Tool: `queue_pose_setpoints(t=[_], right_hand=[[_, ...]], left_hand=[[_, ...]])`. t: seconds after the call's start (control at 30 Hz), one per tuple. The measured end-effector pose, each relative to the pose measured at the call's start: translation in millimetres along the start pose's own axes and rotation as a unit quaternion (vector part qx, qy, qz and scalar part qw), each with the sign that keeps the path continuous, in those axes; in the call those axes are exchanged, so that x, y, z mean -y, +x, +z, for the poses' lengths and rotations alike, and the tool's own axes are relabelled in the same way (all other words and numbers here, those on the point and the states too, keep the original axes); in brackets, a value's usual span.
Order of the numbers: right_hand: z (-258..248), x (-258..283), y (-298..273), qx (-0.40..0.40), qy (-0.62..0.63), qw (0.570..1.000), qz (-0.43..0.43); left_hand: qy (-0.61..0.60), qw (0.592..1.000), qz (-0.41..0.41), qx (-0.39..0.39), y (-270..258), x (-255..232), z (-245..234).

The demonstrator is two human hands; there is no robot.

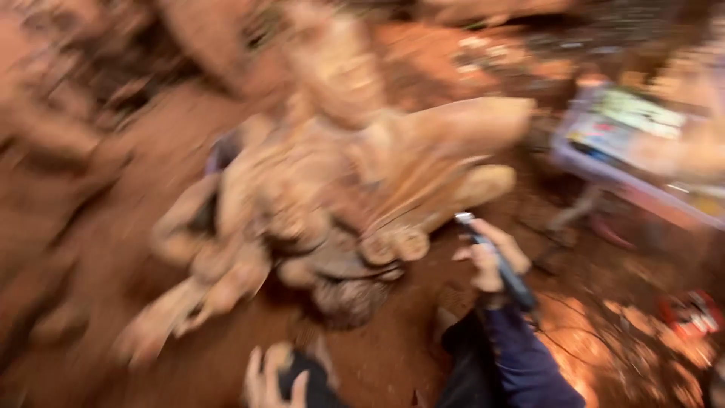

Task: The person uses a rotary carving tool to refine the facial features of a wooden sculpture, focusing on the beard and cheek area. The camera briefly pans to show the surrounding workspace before returning to the carving action.

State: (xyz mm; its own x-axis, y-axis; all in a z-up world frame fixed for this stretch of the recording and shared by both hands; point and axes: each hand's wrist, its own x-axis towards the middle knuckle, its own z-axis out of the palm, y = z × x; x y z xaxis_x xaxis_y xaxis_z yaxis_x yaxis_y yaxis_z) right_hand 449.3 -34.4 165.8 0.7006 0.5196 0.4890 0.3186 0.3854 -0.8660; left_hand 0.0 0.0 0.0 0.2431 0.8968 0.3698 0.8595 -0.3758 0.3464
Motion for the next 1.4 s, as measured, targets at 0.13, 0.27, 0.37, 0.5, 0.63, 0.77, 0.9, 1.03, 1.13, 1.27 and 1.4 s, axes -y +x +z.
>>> queue_pose_setpoints(t=[0.13,0.27,0.37,0.5,0.63,0.77,0.9,1.03,1.13,1.27,1.4], right_hand=[[18.3,-29.3,-2.8,-0.055,0.077,0.995,-0.037],[39.9,-44.0,0.5,-0.048,0.129,0.99,-0.023],[65.5,-45.1,-0.7,-0.025,0.126,0.991,-0.034],[103.7,-53.2,-4.2,0.022,0.134,0.991,-0.017],[137.9,-52.5,-10.3,0.061,0.145,0.987,0.007],[151.9,-99.4,-2.0,0.048,0.223,0.973,-0.025],[164.7,-120.8,0.7,0.069,0.222,0.972,0.022],[180.3,-144.3,3.4,0.106,0.292,0.948,0.063],[188.8,-147.3,1.5,0.133,0.272,0.952,0.048],[199.6,-114.6,15.2,0.186,0.206,0.961,-0.021],[207.5,-107.1,14.2,0.218,0.197,0.955,-0.047]], left_hand=[[-0.135,0.975,-0.156,0.078,4.9,-13.0,5.4],[-0.003,0.987,-0.142,0.081,39.0,-48.6,5.6],[-0.11,0.993,0.004,-0.039,84.3,-103.5,1.5],[-0.547,0.825,-0.013,0.139,138.7,-175.0,24.6],[-0.812,0.536,-0.112,0.199,184.4,-229.2,59.3],[-0.865,0.468,-0.174,0.053,220.2,-258.9,39.7],[-0.854,0.472,-0.212,0.051,228.3,-244.2,69.2],[-0.832,0.498,-0.245,0.016,250.0,-237.3,56.4],[-0.825,0.503,-0.256,-0.022,269.8,-245.2,11.9],[-0.839,0.494,-0.228,-0.016,262.1,-217.4,67.8],[-0.828,0.52,-0.208,-0.036,265.0,-212.7,60.2]])
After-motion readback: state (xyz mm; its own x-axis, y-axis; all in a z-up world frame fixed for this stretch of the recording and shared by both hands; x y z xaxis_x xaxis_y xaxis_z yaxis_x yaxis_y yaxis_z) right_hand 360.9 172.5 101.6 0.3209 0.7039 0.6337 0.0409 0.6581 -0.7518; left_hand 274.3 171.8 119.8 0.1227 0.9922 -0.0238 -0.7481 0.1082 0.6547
